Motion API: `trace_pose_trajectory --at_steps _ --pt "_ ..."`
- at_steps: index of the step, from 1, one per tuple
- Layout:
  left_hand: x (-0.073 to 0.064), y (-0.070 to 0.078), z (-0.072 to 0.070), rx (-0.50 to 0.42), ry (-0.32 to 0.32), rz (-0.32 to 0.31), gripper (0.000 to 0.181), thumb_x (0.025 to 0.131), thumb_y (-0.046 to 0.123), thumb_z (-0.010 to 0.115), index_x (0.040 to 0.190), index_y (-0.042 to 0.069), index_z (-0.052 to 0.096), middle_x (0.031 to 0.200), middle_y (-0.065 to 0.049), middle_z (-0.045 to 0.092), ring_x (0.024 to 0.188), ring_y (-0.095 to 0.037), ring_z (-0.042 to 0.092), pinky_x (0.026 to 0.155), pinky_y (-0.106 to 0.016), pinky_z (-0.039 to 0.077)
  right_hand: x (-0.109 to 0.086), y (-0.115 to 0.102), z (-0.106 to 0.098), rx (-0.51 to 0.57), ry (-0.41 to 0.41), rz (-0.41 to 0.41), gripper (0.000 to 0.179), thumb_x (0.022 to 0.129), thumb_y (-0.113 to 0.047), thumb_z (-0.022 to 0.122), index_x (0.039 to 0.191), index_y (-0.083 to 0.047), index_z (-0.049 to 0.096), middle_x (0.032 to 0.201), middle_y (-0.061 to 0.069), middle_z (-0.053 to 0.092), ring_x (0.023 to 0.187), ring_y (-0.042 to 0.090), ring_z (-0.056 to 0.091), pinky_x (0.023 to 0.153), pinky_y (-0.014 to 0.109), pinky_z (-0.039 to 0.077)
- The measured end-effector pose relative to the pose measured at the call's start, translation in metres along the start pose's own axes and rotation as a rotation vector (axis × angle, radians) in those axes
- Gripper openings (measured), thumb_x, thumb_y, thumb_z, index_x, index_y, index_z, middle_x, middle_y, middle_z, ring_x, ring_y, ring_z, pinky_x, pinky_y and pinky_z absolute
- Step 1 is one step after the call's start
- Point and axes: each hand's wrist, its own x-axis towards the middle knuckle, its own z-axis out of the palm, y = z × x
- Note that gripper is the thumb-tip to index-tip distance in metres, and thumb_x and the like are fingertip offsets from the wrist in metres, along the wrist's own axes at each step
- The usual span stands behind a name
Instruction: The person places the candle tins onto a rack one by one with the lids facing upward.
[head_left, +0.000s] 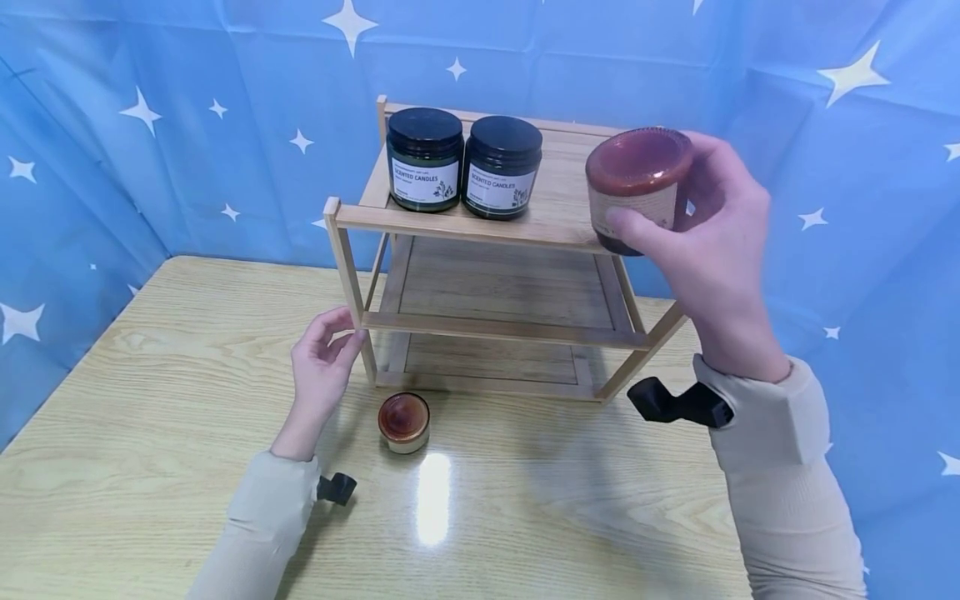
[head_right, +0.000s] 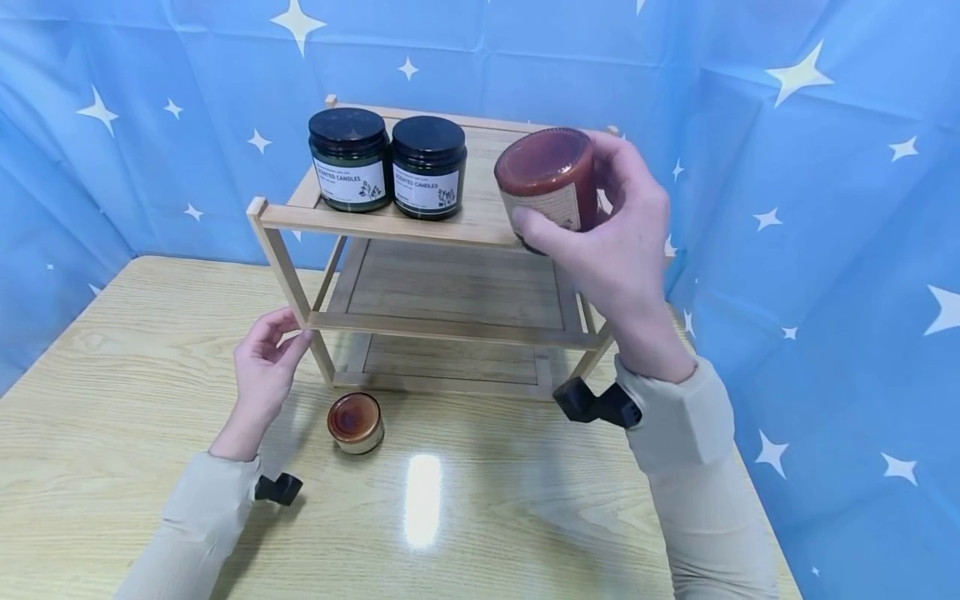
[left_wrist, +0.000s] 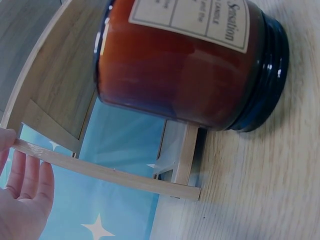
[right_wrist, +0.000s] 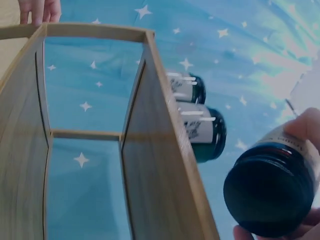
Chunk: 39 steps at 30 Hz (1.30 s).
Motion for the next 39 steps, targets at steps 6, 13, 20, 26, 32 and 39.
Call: trace_pose_trajectory --at_steps 6,13,20,26,32,39 --pt "0.0 0.001 0.001 0.019 0.008 -0.021 0.027 0.081 -0.019 0.057 0.107 -0.014 0.056 0.095 0.006 0.062 0.091 -0.008 0.059 0.079 -0.02 0.054 0.011 0.005 -0.001 -0.124 -0.032 0.016 0.048 0.061 0.009 0.077 0.106 -0.005 0.067 0.095 0.006 0.064 0.089 0.017 0.049 0.066 0.019 0.039" --pt "-0.001 0.001 0.0 0.009 0.012 -0.023 0.027 0.08 -0.02 0.057 0.107 -0.013 0.058 0.094 0.005 0.063 0.091 -0.008 0.059 0.079 -0.02 0.053 0.022 0.013 0.0 -0.14 -0.089 0.05 0.049 0.063 0.007 0.076 0.108 -0.008 0.067 0.101 0.004 0.064 0.101 0.016 0.056 0.064 0.015 0.049" --pt "-0.001 0.0 0.0 -0.001 0.005 -0.009 0.028 0.08 -0.02 0.056 0.107 -0.013 0.057 0.095 0.005 0.063 0.092 -0.009 0.059 0.079 -0.02 0.054 0.028 0.018 0.002 -0.199 -0.108 0.016 0.051 0.064 0.005 0.076 0.11 -0.009 0.06 0.103 0.005 0.062 0.095 0.014 0.059 0.057 0.017 0.047" --pt "0.0 -0.001 -0.001 -0.001 0.0 -0.001 0.028 0.08 -0.02 0.056 0.107 -0.014 0.057 0.095 0.005 0.063 0.092 -0.009 0.059 0.079 -0.02 0.054 0.033 0.025 0.002 -0.289 -0.089 0.005 0.05 0.062 0.002 0.079 0.107 -0.011 0.06 0.1 0.001 0.063 0.084 0.016 0.056 0.059 0.021 0.046" --pt "0.0 -0.001 -0.001 0.009 0.003 -0.011 0.028 0.08 -0.02 0.057 0.108 -0.014 0.056 0.095 0.005 0.063 0.092 -0.009 0.059 0.079 -0.021 0.054 0.033 0.027 0.003 -0.22 -0.103 0.02 0.051 0.061 0.005 0.08 0.108 -0.008 0.063 0.099 0.005 0.062 0.084 0.017 0.055 0.062 0.021 0.046" --pt "0.001 -0.001 -0.001 0.009 0.0 -0.013 0.028 0.08 -0.021 0.056 0.107 -0.015 0.056 0.095 0.005 0.063 0.092 -0.009 0.059 0.079 -0.02 0.054 0.034 0.026 0.004 -0.198 -0.08 0.03 0.053 0.06 0.005 0.08 0.104 -0.01 0.056 0.099 0.005 0.063 0.083 0.017 0.055 0.062 0.022 0.045"
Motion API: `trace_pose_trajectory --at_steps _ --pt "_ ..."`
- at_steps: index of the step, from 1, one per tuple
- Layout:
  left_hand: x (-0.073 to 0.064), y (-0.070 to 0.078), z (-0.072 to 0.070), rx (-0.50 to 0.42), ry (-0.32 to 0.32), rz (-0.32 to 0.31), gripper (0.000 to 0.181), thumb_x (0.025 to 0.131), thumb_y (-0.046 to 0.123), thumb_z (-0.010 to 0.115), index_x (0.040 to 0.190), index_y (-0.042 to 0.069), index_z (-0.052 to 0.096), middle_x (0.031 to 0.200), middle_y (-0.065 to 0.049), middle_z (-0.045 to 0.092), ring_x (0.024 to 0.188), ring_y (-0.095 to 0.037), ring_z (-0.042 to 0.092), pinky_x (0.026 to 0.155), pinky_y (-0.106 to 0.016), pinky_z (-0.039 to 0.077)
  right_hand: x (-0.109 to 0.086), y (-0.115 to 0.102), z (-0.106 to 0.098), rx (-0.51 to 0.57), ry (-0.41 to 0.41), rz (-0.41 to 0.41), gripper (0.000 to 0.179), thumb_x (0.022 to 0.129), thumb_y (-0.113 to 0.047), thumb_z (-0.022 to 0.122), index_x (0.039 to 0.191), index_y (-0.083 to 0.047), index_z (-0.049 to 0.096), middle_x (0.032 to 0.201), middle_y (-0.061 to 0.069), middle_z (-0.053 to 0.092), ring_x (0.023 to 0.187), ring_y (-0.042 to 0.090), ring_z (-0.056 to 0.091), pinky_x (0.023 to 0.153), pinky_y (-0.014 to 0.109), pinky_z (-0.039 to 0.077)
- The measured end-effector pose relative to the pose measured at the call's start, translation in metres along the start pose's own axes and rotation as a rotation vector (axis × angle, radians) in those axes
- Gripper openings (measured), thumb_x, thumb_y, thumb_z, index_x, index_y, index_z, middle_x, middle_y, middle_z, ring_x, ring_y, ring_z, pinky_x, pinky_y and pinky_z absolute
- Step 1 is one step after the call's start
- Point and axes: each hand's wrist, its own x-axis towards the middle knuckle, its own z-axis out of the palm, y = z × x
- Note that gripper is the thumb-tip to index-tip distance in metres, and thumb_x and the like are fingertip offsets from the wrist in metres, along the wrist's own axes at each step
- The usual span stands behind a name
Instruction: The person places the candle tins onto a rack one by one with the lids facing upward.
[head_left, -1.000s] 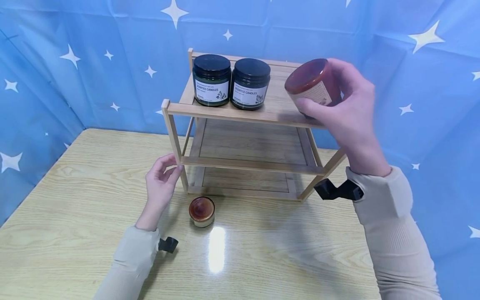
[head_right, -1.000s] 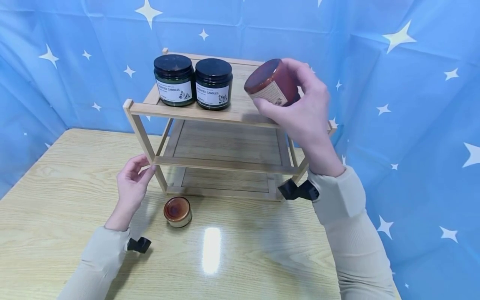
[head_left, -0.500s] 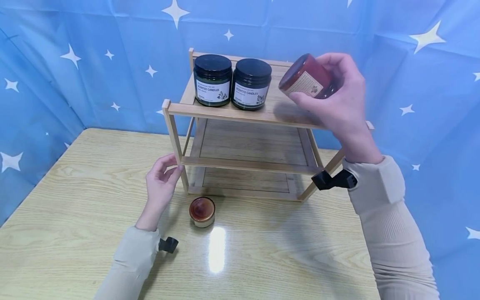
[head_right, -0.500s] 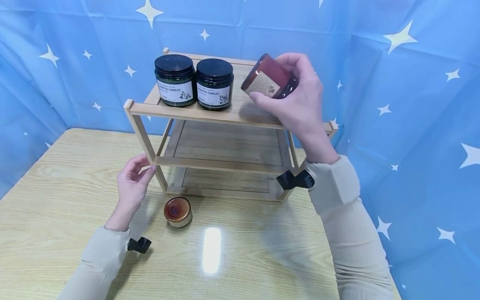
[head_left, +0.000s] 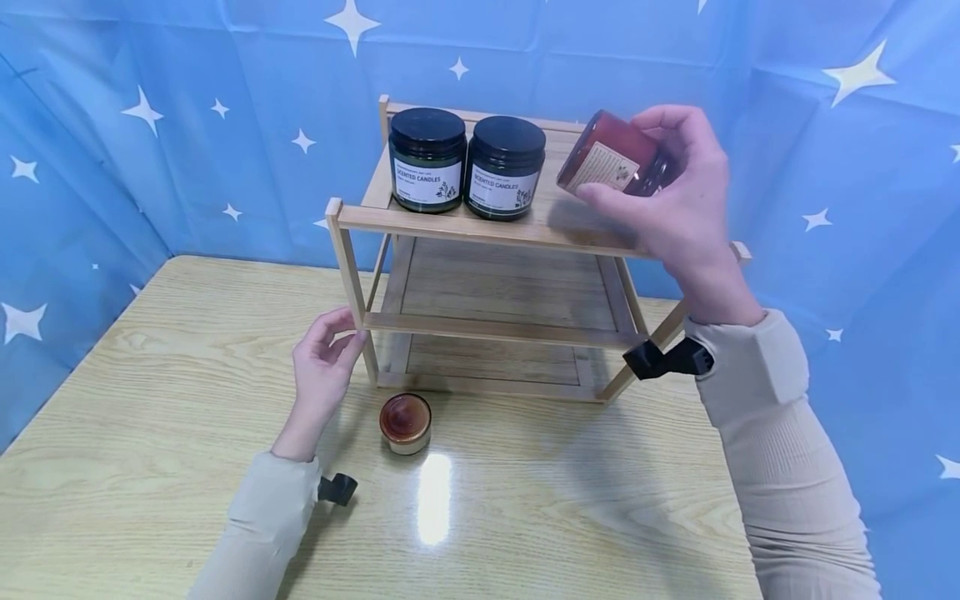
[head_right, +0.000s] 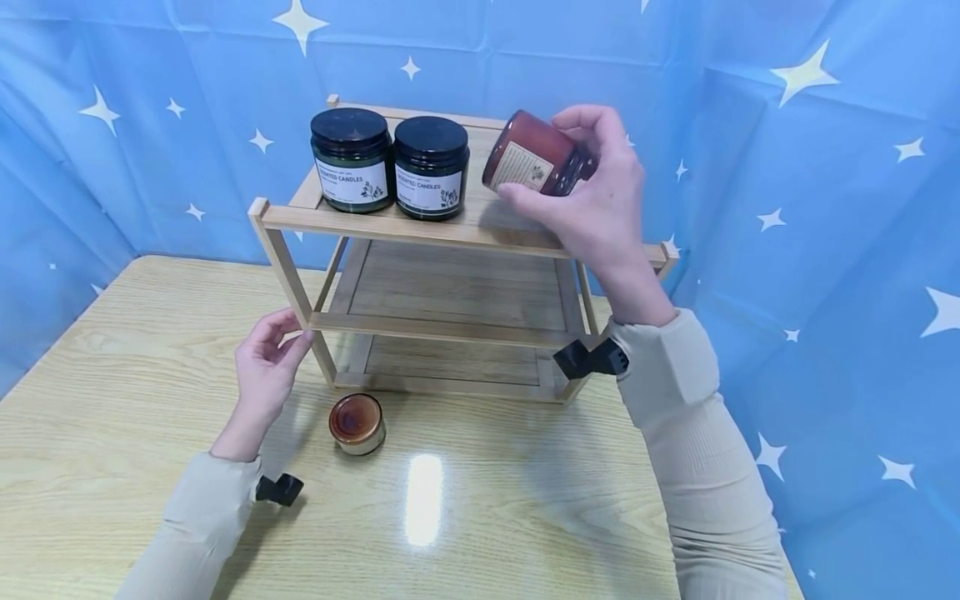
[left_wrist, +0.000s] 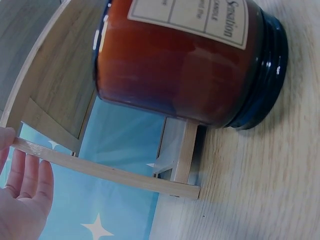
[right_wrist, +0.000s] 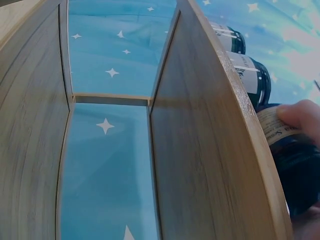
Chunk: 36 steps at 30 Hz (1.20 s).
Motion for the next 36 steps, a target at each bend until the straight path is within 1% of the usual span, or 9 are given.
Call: trace_pose_trajectory --at_steps 4,7,11,16,18,25,29,33,36 --pt "0.0003 -0.0004 0.0003 -0.01 -0.001 -0.002 0.029 0.08 -0.021 0.056 0.108 -0.013 0.057 0.095 0.005 0.063 0.092 -0.009 0.059 0.079 -0.02 0.053 0.0016 -0.0014 -0.0006 -0.087 0.006 -0.01 0.051 0.062 0.0 0.081 0.106 -0.011 0.059 0.099 0.002 0.062 0.083 0.015 0.056 0.064 0.021 0.047" --pt "0.0006 -0.0007 0.0006 -0.013 0.0 -0.005 0.029 0.08 -0.021 0.056 0.108 -0.013 0.057 0.095 0.005 0.063 0.092 -0.009 0.059 0.08 -0.02 0.054 0.0028 -0.0028 -0.0009 -0.12 0.003 0.009 0.053 0.063 -0.004 0.082 0.111 -0.011 0.06 0.102 0.002 0.06 0.086 0.016 0.057 0.068 0.02 0.05" --pt "0.0005 -0.0007 0.0009 -0.007 -0.001 -0.007 0.029 0.08 -0.021 0.056 0.107 -0.013 0.057 0.095 0.004 0.063 0.092 -0.009 0.059 0.08 -0.02 0.054 0.0029 -0.0034 -0.0013 -0.147 -0.004 0.029 0.056 0.065 -0.008 0.082 0.116 -0.012 0.058 0.103 0.003 0.059 0.087 0.016 0.056 0.068 0.019 0.049" --pt "0.0001 0.0 0.0013 -0.007 -0.002 -0.007 0.028 0.08 -0.02 0.056 0.107 -0.012 0.058 0.095 0.004 0.063 0.092 -0.009 0.059 0.08 -0.02 0.054 0.0003 -0.0029 -0.0023 -0.137 -0.024 0.005 0.054 0.07 -0.007 0.079 0.118 -0.013 0.055 0.101 0.004 0.058 0.082 0.016 0.056 0.065 0.021 0.048" --pt "0.0001 0.0005 0.0015 -0.008 -0.001 -0.005 0.028 0.08 -0.021 0.056 0.107 -0.012 0.057 0.095 0.004 0.063 0.092 -0.009 0.059 0.08 -0.02 0.054 -0.0002 -0.0027 -0.0026 -0.111 -0.024 0.002 0.053 0.07 -0.005 0.079 0.117 -0.013 0.055 0.1 0.005 0.058 0.081 0.017 0.056 0.064 0.022 0.049" --pt "0.0001 0.0003 0.0012 -0.014 -0.005 -0.002 0.028 0.08 -0.021 0.056 0.107 -0.013 0.057 0.095 0.004 0.063 0.092 -0.01 0.059 0.08 -0.02 0.054 -0.0001 -0.0035 -0.0026 0.043 0.034 0.009 0.057 0.059 0.004 0.082 0.105 -0.011 0.053 0.098 0.009 0.059 0.083 0.02 0.058 0.067 0.023 0.051" --pt "0.0001 0.0 0.0006 -0.005 -0.004 -0.008 0.029 0.08 -0.021 0.056 0.108 -0.013 0.057 0.095 0.004 0.063 0.092 -0.009 0.059 0.08 -0.02 0.053 0.0011 -0.0044 -0.0021 0.039 0.052 0.0 0.056 0.058 0.003 0.083 0.104 -0.011 0.054 0.095 0.009 0.061 0.081 0.02 0.058 0.067 0.023 0.052" --pt "-0.0003 -0.0003 -0.0001 -0.003 -0.004 -0.009 0.029 0.08 -0.02 0.056 0.108 -0.012 0.057 0.095 0.004 0.062 0.093 -0.009 0.059 0.08 -0.02 0.053 0.0017 -0.0044 -0.0019 -0.003 0.044 -0.01 0.053 0.06 0.002 0.082 0.107 -0.009 0.06 0.09 0.007 0.06 0.076 0.017 0.053 0.061 0.021 0.045" --pt "-0.0005 -0.0005 -0.0003 -0.009 -0.001 -0.007 0.029 0.08 -0.02 0.056 0.108 -0.012 0.058 0.095 0.004 0.062 0.092 -0.009 0.059 0.08 -0.02 0.053 0.002 -0.0045 -0.0017 -0.056 0.047 0.009 0.054 0.062 -0.002 0.082 0.11 -0.011 0.058 0.088 0.004 0.06 0.073 0.015 0.053 0.061 0.022 0.043"
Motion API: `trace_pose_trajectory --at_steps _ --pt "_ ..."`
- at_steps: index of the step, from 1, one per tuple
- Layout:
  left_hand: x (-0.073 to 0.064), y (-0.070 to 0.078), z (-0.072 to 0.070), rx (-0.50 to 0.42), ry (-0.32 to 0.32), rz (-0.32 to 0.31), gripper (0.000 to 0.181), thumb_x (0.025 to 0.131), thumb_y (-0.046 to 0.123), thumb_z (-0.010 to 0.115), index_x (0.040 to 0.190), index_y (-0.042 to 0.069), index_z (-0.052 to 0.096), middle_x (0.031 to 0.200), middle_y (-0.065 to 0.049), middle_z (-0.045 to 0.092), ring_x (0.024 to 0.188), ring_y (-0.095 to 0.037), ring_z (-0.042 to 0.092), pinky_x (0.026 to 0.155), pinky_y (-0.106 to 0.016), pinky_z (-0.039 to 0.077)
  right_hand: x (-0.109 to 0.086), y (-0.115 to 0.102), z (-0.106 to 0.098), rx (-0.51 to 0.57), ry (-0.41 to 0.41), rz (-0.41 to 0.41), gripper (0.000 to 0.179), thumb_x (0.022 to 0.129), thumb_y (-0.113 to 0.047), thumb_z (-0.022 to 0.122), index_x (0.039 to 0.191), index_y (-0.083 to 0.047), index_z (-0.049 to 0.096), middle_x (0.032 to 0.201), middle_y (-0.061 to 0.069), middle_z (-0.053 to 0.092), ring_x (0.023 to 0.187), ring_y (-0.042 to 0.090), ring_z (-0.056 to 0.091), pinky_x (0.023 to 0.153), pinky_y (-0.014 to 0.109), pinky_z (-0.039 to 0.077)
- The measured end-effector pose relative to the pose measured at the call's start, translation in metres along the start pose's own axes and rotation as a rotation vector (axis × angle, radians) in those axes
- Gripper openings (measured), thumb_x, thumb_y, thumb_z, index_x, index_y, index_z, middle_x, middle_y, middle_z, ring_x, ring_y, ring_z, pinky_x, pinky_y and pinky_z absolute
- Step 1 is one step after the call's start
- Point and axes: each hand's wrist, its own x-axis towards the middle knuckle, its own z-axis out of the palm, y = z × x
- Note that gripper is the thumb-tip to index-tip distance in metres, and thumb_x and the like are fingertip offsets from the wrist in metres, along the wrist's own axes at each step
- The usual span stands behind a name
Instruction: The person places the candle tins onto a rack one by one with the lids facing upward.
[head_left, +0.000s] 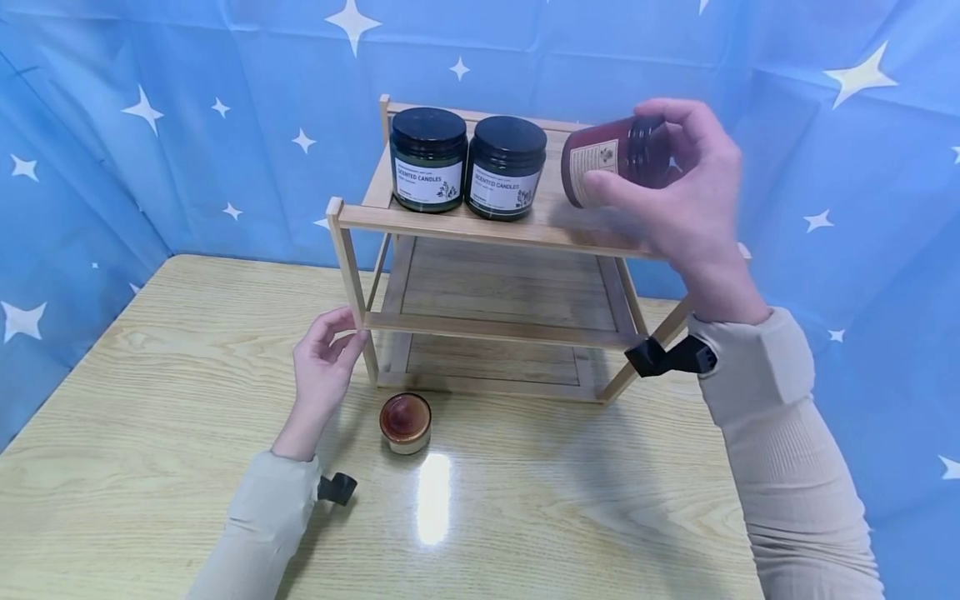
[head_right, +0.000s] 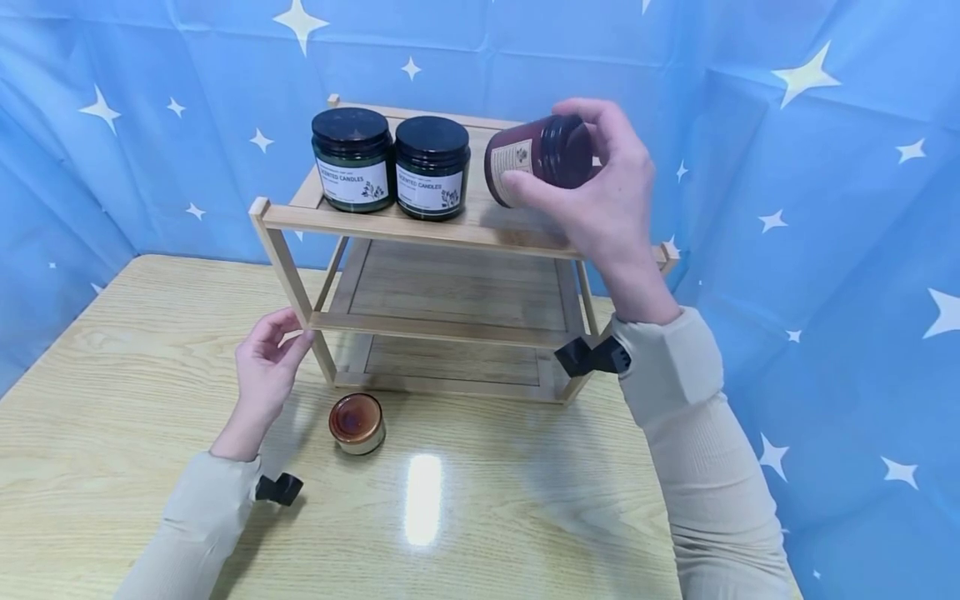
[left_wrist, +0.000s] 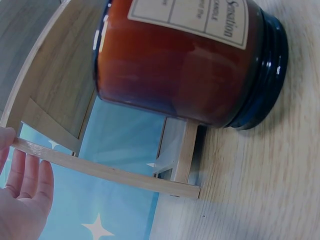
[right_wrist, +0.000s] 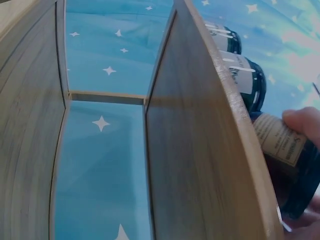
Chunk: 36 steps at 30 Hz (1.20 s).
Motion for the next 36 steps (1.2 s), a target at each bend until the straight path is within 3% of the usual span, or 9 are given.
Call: trace_pose_trajectory --at_steps 4,7,13,19,26,36 --pt "0.0 -0.0002 -0.0001 -0.003 0.003 0.002 0.029 0.08 -0.021 0.056 0.107 -0.012 0.058 0.095 0.005 0.062 0.092 -0.009 0.059 0.08 -0.02 0.054 0.0004 -0.0001 -0.0005 -0.062 0.006 0.024 0.055 0.063 -0.006 0.082 0.107 -0.016 0.051 0.088 0.002 0.062 0.072 0.014 0.057 0.065 0.022 0.046" --pt "0.0 0.0 -0.0001 -0.003 0.002 0.003 0.029 0.08 -0.021 0.056 0.107 -0.012 0.058 0.095 0.005 0.063 0.092 -0.009 0.059 0.08 -0.02 0.054 0.001 0.0002 -0.001 -0.086 -0.009 -0.004 0.052 0.062 -0.006 0.084 0.106 -0.014 0.055 0.088 0.002 0.063 0.072 0.015 0.057 0.066 0.022 0.046" --pt "-0.0007 0.001 -0.0002 0.004 0.009 0.0 0.028 0.079 -0.021 0.056 0.107 -0.015 0.055 0.095 0.005 0.063 0.091 -0.009 0.059 0.079 -0.02 0.054 0.001 0.0006 -0.0015 -0.115 -0.084 -0.012 0.057 0.062 -0.003 0.083 0.115 -0.014 0.064 0.099 0.002 0.064 0.082 0.015 0.058 0.074 0.02 0.048" --pt "-0.0009 0.0018 0.0006 0.0 0.01 -0.003 0.028 0.079 -0.021 0.056 0.107 -0.015 0.056 0.095 0.005 0.062 0.091 -0.009 0.059 0.079 -0.02 0.054 0.0011 0.0009 -0.0003 -0.181 -0.125 -0.005 0.064 0.064 -0.003 0.083 0.123 -0.014 0.061 0.105 0.0 0.062 0.086 0.013 0.054 0.075 0.019 0.044" --pt "-0.0008 0.0009 0.0 0.008 0.005 0.0 0.028 0.08 -0.02 0.056 0.107 -0.014 0.056 0.095 0.005 0.063 0.092 -0.009 0.059 0.079 -0.02 0.054 0.0013 -0.0046 0.0016 -0.168 -0.193 0.033 0.066 0.065 0.002 0.08 0.125 -0.008 0.055 0.113 0.003 0.059 0.1 0.014 0.054 0.09 0.02 0.045" --pt "-0.0004 0.0007 0.0008 0.004 0.002 0.011 0.028 0.08 -0.02 0.056 0.107 -0.014 0.056 0.095 0.004 0.062 0.092 -0.009 0.059 0.08 -0.02 0.054 0.0031 -0.0068 0.0046 -0.182 -0.254 0.054 0.058 0.07 -0.001 0.078 0.123 -0.006 0.057 0.118 0.006 0.06 0.102 0.014 0.056 0.09 0.021 0.044"
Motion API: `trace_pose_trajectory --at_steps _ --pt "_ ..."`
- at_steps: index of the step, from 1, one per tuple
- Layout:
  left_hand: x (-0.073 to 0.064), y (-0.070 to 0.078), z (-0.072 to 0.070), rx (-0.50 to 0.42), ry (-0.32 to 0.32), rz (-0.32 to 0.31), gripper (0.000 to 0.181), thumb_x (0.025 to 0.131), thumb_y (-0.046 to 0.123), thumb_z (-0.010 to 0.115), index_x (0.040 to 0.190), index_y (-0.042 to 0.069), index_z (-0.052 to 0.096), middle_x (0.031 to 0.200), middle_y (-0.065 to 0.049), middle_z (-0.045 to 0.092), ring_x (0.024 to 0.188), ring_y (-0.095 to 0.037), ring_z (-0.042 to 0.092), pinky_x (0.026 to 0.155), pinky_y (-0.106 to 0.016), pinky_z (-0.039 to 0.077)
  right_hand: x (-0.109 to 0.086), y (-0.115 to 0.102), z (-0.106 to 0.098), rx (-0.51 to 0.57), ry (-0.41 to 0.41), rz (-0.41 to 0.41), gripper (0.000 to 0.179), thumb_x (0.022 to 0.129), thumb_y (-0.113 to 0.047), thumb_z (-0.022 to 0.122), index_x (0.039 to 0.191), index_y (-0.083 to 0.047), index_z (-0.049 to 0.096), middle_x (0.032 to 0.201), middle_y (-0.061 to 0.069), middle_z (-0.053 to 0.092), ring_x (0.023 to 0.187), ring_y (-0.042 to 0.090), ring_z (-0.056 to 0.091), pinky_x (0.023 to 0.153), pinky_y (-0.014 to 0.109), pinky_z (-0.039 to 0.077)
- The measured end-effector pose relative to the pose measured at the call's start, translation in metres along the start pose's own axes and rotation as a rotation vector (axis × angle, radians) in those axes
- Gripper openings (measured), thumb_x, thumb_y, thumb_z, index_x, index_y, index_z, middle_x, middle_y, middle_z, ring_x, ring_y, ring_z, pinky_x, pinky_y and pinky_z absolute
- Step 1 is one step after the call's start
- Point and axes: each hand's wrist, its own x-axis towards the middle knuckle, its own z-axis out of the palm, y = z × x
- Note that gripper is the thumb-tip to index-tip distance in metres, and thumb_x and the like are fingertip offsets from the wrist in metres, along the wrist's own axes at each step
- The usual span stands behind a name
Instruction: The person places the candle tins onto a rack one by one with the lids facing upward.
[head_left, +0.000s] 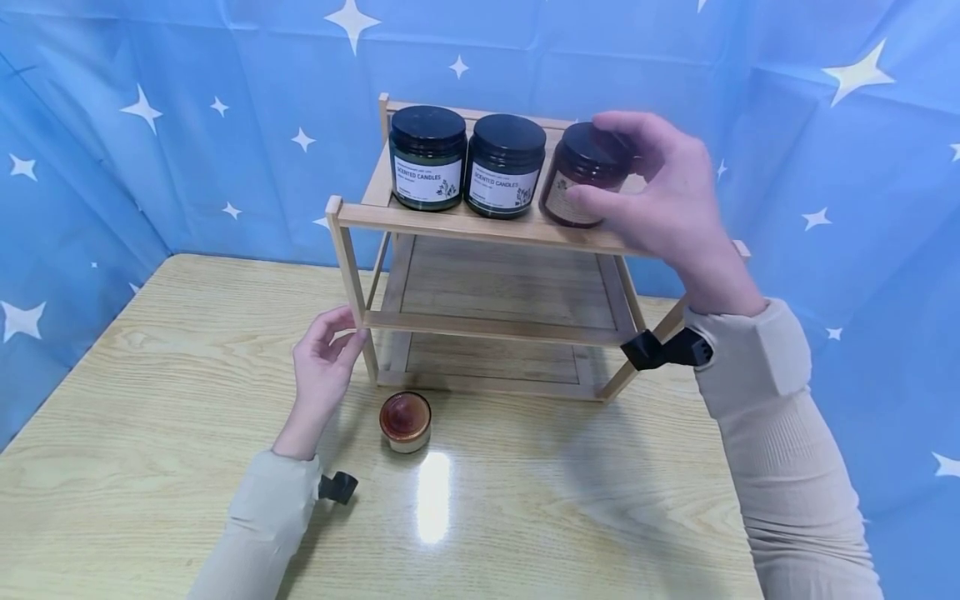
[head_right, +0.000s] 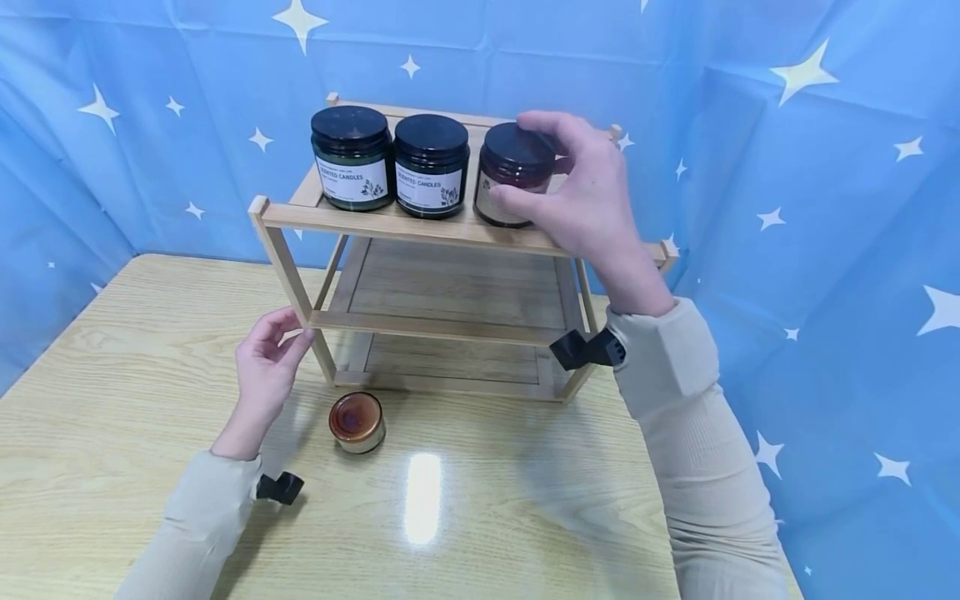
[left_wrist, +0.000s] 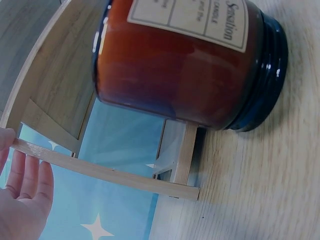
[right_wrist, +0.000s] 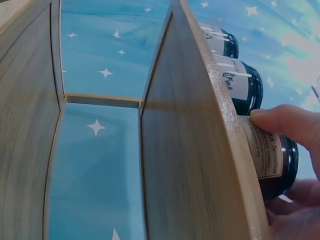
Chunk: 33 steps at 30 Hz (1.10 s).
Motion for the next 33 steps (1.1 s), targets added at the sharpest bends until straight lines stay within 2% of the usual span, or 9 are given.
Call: trace_pose_trajectory --at_steps 6,12,18,28,33 --pt "0.001 0.001 0.001 -0.001 0.006 -0.003 0.028 0.08 -0.02 0.056 0.107 -0.012 0.058 0.095 0.004 0.063 0.091 -0.01 0.059 0.08 -0.021 0.054 0.0 0.002 0.0 0.025 -0.015 -0.003 0.055 0.072 -0.002 0.078 0.123 -0.006 0.058 0.119 0.006 0.06 0.102 0.015 0.056 0.09 0.021 0.044" --pt "0.001 0.0 0.001 0.0 0.008 0.0 0.029 0.08 -0.02 0.056 0.107 -0.01 0.059 0.095 0.004 0.063 0.092 -0.01 0.059 0.08 -0.021 0.054 -0.003 0.001 0.0 0.082 -0.008 0.011 0.061 0.07 0.004 0.077 0.126 -0.004 0.054 0.125 0.008 0.055 0.113 0.016 0.054 0.1 0.025 0.042" --pt "0.001 -0.001 0.001 -0.003 0.003 0.009 0.028 0.08 -0.02 0.056 0.108 -0.013 0.057 0.095 0.005 0.063 0.092 -0.009 0.059 0.08 -0.02 0.054 -0.015 -0.001 0.0 0.139 0.079 -0.001 0.069 0.069 0.009 0.076 0.131 -0.003 0.048 0.133 0.005 0.047 0.12 0.018 0.048 0.102 0.03 0.042" --pt "0.0 -0.001 0.001 -0.006 0.005 0.009 0.029 0.08 -0.021 0.056 0.107 -0.012 0.058 0.095 0.005 0.063 0.091 -0.009 0.059 0.079 -0.02 0.054 -0.037 -0.001 -0.001 0.089 0.157 -0.012 0.07 0.07 0.006 0.076 0.133 -0.004 0.046 0.136 0.004 0.044 0.122 0.017 0.046 0.104 0.031 0.041" --pt "0.0 0.0 0.001 -0.002 0.01 0.005 0.028 0.08 -0.02 0.056 0.107 -0.013 0.057 0.095 0.005 0.063 0.091 -0.009 0.059 0.079 -0.02 0.054 -0.047 0.0 -0.001 0.075 0.2 -0.042 0.068 0.07 0.007 0.075 0.131 -0.004 0.048 0.131 0.005 0.049 0.12 0.016 0.046 0.103 0.031 0.042"
